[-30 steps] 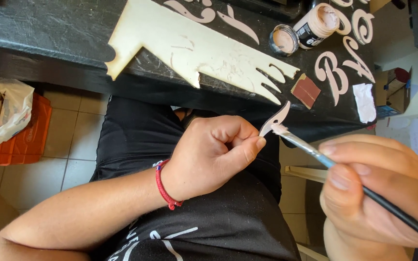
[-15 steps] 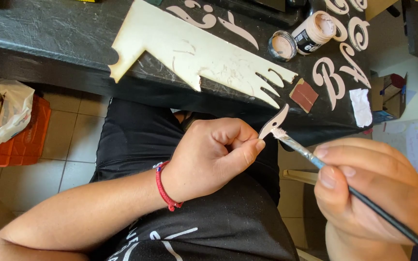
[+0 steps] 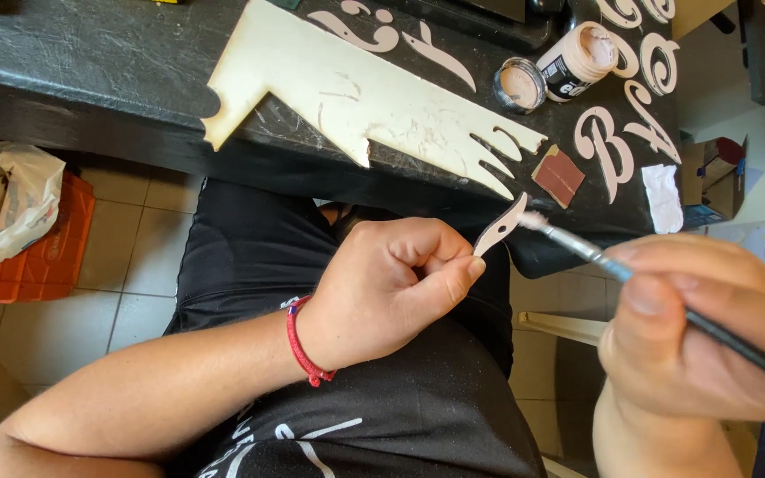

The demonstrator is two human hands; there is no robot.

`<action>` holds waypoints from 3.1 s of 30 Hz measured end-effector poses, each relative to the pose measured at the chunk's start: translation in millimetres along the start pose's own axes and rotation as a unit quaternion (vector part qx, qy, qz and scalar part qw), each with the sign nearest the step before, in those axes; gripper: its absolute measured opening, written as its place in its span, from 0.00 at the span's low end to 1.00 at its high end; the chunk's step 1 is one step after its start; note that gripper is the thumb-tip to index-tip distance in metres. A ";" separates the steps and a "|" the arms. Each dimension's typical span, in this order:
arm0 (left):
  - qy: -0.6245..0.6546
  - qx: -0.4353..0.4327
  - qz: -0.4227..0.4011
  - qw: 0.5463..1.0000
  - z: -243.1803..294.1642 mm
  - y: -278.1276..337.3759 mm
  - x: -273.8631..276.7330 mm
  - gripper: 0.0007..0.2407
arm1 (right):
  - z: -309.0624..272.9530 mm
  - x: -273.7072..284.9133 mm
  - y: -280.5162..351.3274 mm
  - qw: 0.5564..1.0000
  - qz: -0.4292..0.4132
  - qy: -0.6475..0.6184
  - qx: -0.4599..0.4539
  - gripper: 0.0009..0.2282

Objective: The person paints various wooden cutouts, including a large piece and smaller decorative shapes, using a paintbrush and light-colored paint. They dip the brush into a container to reload paint and carefully apply it to the edges and surfaces of the pieces.

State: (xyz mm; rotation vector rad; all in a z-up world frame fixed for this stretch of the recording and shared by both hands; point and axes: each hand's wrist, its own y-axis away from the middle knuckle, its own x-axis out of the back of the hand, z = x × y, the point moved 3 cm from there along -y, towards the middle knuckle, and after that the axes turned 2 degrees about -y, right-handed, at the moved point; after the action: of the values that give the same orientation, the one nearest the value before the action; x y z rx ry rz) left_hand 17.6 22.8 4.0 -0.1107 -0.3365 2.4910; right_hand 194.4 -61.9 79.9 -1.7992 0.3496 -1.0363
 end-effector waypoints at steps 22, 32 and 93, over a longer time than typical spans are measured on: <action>-0.396 -0.287 0.011 0.872 24.9 -9.4 35.4 0.06 | -22.5 11.8 28.9 0.974 0.075 0.069 -0.202 0.12; -0.633 -0.250 -0.063 0.730 -18.1 -53.1 59.7 0.02 | 21.6 21.9 82.9 0.979 0.116 -0.017 -0.169 0.12; -0.510 -0.049 0.005 0.859 -69.7 -81.3 35.0 0.08 | 75.1 -67.1 53.1 0.972 -0.058 -0.096 -0.206 0.05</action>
State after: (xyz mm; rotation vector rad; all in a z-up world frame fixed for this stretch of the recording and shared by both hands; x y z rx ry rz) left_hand 46.5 121.7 -41.6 1.2031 -0.8753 2.3177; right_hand 224.1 2.0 -9.5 -2.2975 0.3640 -0.9043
